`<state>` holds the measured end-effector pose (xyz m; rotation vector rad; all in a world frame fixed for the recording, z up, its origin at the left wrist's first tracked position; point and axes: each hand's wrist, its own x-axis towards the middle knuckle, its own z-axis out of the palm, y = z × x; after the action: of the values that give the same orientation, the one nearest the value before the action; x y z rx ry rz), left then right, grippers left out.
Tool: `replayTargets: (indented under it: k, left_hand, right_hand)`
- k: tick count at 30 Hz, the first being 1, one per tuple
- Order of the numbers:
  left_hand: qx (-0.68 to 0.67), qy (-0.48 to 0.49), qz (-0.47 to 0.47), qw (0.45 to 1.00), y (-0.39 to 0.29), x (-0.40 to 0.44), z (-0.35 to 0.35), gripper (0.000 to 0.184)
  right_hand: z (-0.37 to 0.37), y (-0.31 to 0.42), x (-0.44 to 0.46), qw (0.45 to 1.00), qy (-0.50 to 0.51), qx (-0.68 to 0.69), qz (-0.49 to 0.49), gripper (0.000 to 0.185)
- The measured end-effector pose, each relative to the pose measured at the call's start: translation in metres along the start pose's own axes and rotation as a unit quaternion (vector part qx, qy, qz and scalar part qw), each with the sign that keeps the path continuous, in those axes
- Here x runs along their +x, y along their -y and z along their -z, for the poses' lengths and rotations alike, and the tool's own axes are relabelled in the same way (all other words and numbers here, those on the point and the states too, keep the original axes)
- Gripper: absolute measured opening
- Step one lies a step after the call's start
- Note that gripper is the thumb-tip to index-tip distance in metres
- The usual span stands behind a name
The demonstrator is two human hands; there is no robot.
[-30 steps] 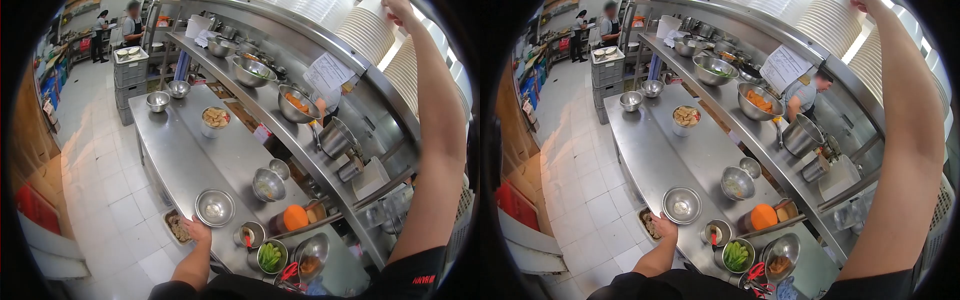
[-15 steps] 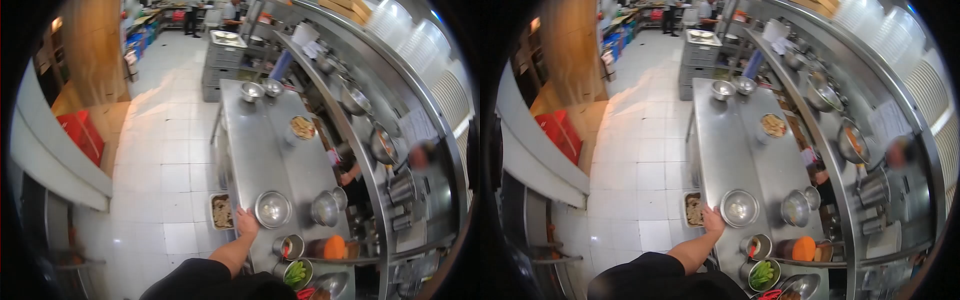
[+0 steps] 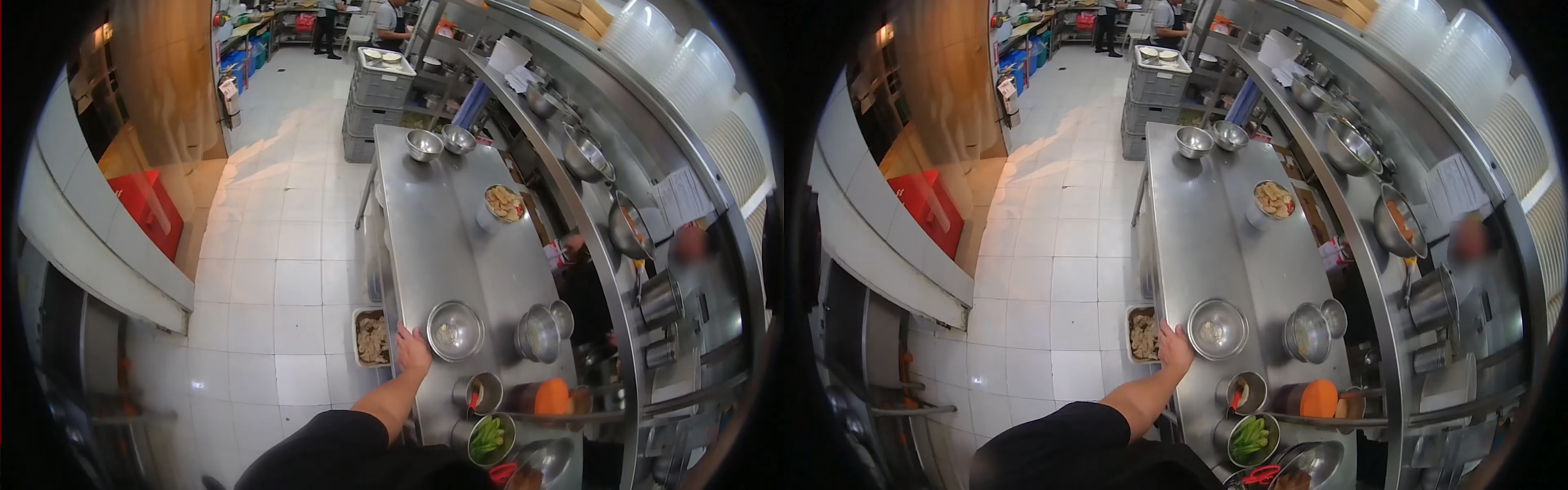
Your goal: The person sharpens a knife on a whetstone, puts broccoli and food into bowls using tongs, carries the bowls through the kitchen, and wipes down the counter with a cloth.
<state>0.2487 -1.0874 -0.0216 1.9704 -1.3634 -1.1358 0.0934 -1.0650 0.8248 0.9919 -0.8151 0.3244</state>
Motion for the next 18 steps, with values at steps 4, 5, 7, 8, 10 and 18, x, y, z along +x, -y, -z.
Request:
replayTargets:
  k: [4, 5, 7, 8, 10, 18]
  left_hand:
    - [0.017, -0.051, -0.022, 0.998, 0.008, 0.002, -0.012, 0.056]
    - [0.026, -0.066, -0.029, 0.997, 0.01, 0.004, -0.015, 0.057]
    - [0.05, -0.039, -0.034, 0.997, 0.015, 0.006, -0.016, 0.059]
    - [0.045, -0.026, -0.041, 0.998, 0.007, 0.0, -0.005, 0.058]
    - [0.002, -0.01, -0.05, 0.999, 0.009, 0.002, -0.01, 0.059]
    - [-0.051, 0.077, -0.215, 0.972, 0.078, 0.04, 0.016, 0.069]
  right_hand:
    - [0.088, 0.113, -0.045, 0.846, 0.173, 0.469, -0.187, 0.037]
    - [0.122, 0.153, -0.065, 0.798, 0.22, 0.508, -0.24, 0.03]
    - [0.194, 0.216, -0.113, 0.721, 0.334, 0.55, -0.256, 0.019]
    - [0.226, 0.239, -0.141, 0.667, 0.39, 0.573, -0.275, 0.015]
    - [0.288, 0.262, -0.21, 0.527, 0.472, 0.608, -0.36, 0.016]
    - [0.658, 0.192, -0.38, 0.199, 0.225, 0.292, -0.908, 0.026]
